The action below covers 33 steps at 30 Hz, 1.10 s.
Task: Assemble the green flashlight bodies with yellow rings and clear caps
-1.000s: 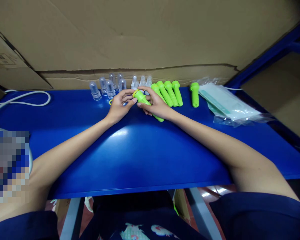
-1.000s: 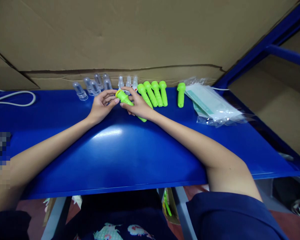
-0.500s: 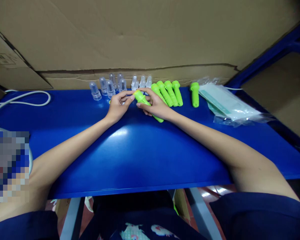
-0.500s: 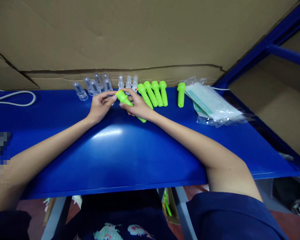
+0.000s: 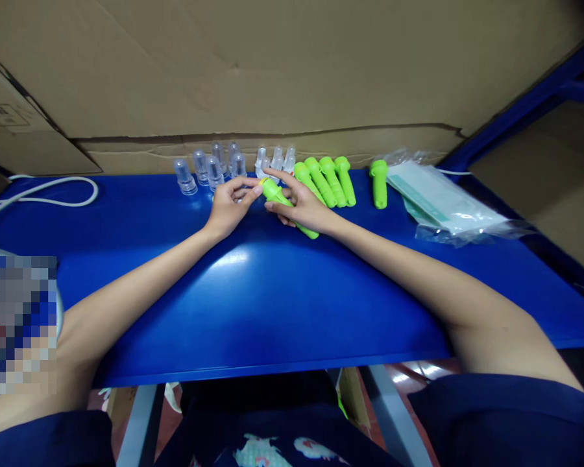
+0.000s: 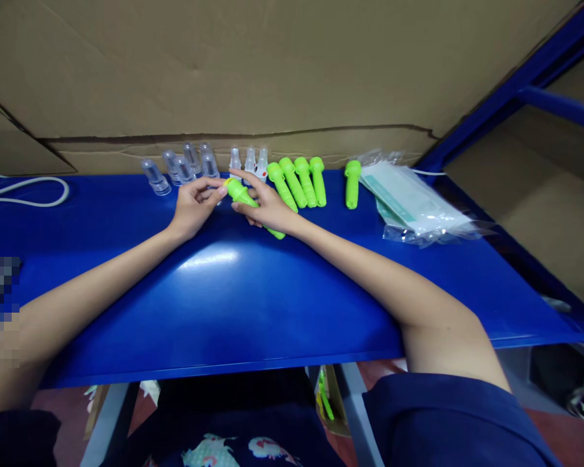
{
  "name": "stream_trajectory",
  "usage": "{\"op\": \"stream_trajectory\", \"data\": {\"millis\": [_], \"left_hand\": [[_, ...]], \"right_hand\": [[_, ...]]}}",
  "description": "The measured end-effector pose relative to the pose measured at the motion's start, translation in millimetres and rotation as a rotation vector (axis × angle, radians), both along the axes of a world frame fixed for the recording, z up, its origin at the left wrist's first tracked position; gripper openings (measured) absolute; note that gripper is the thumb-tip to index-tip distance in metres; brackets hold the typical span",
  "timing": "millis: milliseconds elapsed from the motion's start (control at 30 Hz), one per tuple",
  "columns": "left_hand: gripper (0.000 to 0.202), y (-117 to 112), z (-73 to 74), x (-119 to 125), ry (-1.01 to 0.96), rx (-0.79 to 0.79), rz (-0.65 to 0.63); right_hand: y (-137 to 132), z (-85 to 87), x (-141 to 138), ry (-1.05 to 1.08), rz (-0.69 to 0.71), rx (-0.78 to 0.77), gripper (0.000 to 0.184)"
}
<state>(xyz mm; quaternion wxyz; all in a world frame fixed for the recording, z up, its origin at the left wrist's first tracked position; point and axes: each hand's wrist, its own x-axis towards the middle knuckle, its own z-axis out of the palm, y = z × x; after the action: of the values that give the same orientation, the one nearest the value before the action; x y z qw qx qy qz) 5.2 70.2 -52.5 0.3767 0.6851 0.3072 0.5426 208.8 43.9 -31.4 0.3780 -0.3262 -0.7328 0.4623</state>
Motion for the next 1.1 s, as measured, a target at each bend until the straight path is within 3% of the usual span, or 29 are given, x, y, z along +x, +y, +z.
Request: {"op": "stream_trajectory", "data": {"millis": [400, 800, 1100], "left_hand": [[0.053, -9, 4.8, 3, 0.038, 0.067, -0.023], [0.050, -13, 5.3, 2, 0.080, 0.154, -0.063], [0.051, -12, 4.9, -1, 0.150, 0.199, -0.004]], "right_hand": [[-4, 1.8, -4, 0.058, -0.003, -0.035, 0.068], [-6, 3.8, -4, 0.071, -0.035, -0.030, 0.064], [-8, 1.0, -6, 0.111, -0.055, -0.047, 0.058]]}}
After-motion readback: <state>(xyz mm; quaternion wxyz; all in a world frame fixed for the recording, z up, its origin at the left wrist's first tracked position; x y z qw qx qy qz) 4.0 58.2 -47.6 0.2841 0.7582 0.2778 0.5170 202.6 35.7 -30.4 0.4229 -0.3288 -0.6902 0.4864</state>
